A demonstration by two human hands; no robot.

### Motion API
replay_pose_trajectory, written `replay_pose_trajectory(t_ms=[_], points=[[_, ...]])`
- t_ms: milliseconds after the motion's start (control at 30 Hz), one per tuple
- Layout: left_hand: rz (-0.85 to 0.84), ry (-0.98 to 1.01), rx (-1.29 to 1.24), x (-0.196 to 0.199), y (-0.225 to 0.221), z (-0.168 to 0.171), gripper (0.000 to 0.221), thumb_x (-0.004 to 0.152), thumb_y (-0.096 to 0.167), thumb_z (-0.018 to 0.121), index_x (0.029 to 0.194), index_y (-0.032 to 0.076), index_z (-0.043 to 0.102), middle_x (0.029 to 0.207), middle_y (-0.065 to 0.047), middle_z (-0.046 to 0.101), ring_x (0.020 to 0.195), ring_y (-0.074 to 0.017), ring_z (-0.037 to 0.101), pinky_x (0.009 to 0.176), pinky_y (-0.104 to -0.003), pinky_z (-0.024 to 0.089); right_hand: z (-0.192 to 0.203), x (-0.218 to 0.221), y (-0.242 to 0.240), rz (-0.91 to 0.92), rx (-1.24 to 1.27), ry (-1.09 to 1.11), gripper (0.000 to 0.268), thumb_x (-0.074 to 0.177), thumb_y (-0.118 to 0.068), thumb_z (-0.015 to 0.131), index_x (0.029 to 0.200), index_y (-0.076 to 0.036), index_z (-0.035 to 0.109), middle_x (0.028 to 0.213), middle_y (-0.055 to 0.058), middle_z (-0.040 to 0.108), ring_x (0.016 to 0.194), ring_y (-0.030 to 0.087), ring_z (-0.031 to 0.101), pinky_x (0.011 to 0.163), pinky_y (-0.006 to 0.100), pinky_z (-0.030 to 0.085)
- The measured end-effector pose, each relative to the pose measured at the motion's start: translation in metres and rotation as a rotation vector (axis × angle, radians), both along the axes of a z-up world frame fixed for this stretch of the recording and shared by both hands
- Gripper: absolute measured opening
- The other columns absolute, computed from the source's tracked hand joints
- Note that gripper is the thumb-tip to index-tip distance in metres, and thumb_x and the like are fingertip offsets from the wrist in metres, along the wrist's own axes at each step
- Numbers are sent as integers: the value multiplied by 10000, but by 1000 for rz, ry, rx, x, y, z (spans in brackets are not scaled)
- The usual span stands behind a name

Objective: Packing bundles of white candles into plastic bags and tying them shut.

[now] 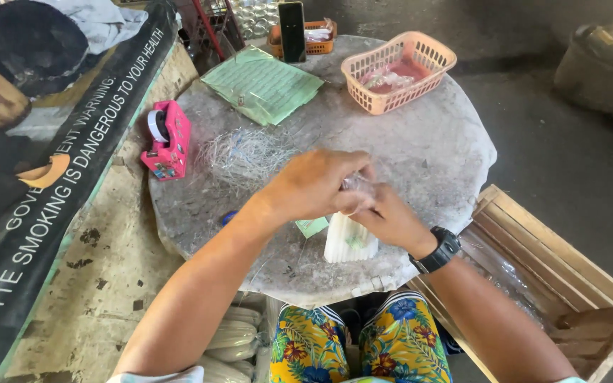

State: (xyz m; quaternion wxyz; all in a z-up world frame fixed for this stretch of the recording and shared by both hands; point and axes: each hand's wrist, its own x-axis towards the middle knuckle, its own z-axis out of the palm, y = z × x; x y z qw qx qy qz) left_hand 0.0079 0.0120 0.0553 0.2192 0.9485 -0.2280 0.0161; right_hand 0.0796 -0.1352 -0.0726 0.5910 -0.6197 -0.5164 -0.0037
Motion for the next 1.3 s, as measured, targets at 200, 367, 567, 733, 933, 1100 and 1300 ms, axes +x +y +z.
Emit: replay_pose_trajectory(t_ms=[200,367,567,733,933,1100,1300], points=[[100,4,-72,19,2,-22,220,706,329,557,877,191,549,754,-77,629,757,-350,600,642,-453,498,25,-14,4,-35,-77,-65,84,817,-160,552,800,-93,600,874,92,587,868,206,535,649,390,436],[79,80,-5,11,0,3,154,714,267,513,790,137,544,720,-137,611,757,-381,590,635,-479,481,73,-34,-4,-161,-215,-257,407,740,-286,652,923,60,538,854,289,528,848,489,506,819,571,346],[125,95,82,28,-9,-4,118,678,290,522,705,195,585,649,-44,621,710,-299,626,603,-410,498,56,-31,-18,-420,-459,143,315,687,-294,715,759,-46,535,591,41,452,540,164,443,465,291,349],[104,44,-4,35,-11,-9,169,663,319,530,699,168,599,665,-73,629,718,-313,625,623,-412,502,44,-16,-17,-339,-257,256,114,739,-147,673,738,-50,615,631,34,565,659,105,492,550,266,427],[156,33,-259,44,5,-36,221,653,334,548,724,134,613,683,-95,635,746,-318,626,650,-420,504,50,-22,-12,-396,-357,115,110,816,-173,589,896,-129,651,700,63,620,748,147,563,656,301,469],[100,22,-373,17,24,-23,218,664,295,538,723,100,615,632,-89,629,635,-286,639,584,-388,516,63,-49,-5,-440,-325,-221,203,897,-161,485,830,4,582,647,216,560,662,461,517,544,451,439],[83,-315,-711,-18,105,-27,124,834,103,589,812,76,470,701,8,505,595,-56,458,510,-184,376,51,-91,-24,-437,-319,-211,178,891,-57,407,823,-50,571,613,6,508,427,87,320,422,232,227]])
